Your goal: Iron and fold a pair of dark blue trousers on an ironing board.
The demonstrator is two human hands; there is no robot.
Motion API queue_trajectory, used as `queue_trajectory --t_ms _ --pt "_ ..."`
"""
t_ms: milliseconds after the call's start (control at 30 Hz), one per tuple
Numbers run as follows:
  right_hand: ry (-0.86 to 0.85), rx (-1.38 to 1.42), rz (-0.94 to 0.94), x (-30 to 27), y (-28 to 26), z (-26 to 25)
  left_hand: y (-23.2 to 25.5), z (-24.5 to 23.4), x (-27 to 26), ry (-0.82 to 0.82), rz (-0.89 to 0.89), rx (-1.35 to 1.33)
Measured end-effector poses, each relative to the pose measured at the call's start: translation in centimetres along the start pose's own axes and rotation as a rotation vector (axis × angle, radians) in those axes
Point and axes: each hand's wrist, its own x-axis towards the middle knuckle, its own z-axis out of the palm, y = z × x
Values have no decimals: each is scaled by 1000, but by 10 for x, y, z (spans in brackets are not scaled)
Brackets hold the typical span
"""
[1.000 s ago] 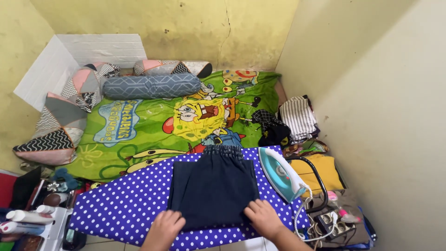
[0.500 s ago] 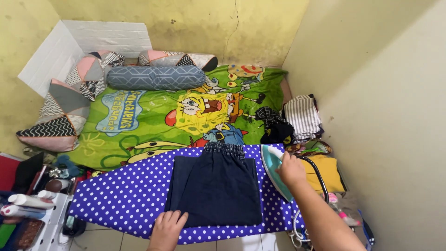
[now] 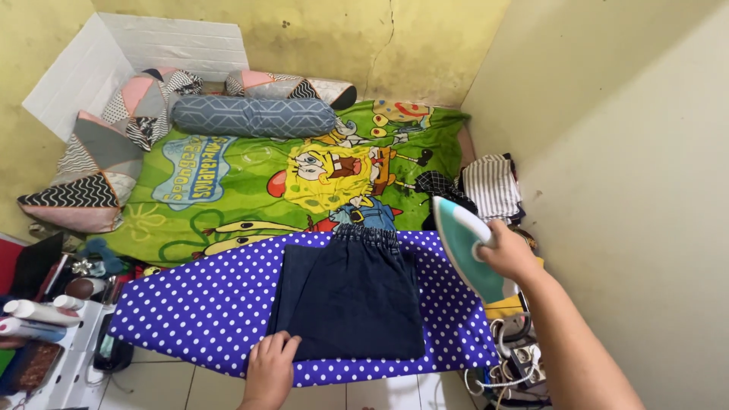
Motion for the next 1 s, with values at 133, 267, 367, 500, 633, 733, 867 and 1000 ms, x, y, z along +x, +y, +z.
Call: queue_trajectory --t_ms 133,267,367,500,633,733,867,1000 --pt "-47 36 -27 -45 -67 10 13 -17 -5 59 -127 -76" --pt "-143 -209 -254 -90 -120 59 -4 10 -9 349 -381 -171" --pt "-213 -205 -345 -115 -145 104 -23 18 -2 243 -622 -227" --pt "-187 -124 -486 -128 -160 151 -52 20 11 -47 -765 -399" --pt "-213 -144 -500 -132 -176 160 -74 43 9 -72 -732 -468" --pt "-236 -142 -502 -128 -191 158 -80 53 6 -14 -611 -490" --pt "-311 -222 -466 -124 -205 161 -69 44 5 6 -610 -476" --pt "-337 -282 -433 -125 -204 156 -57 30 6 -34 -635 -421"
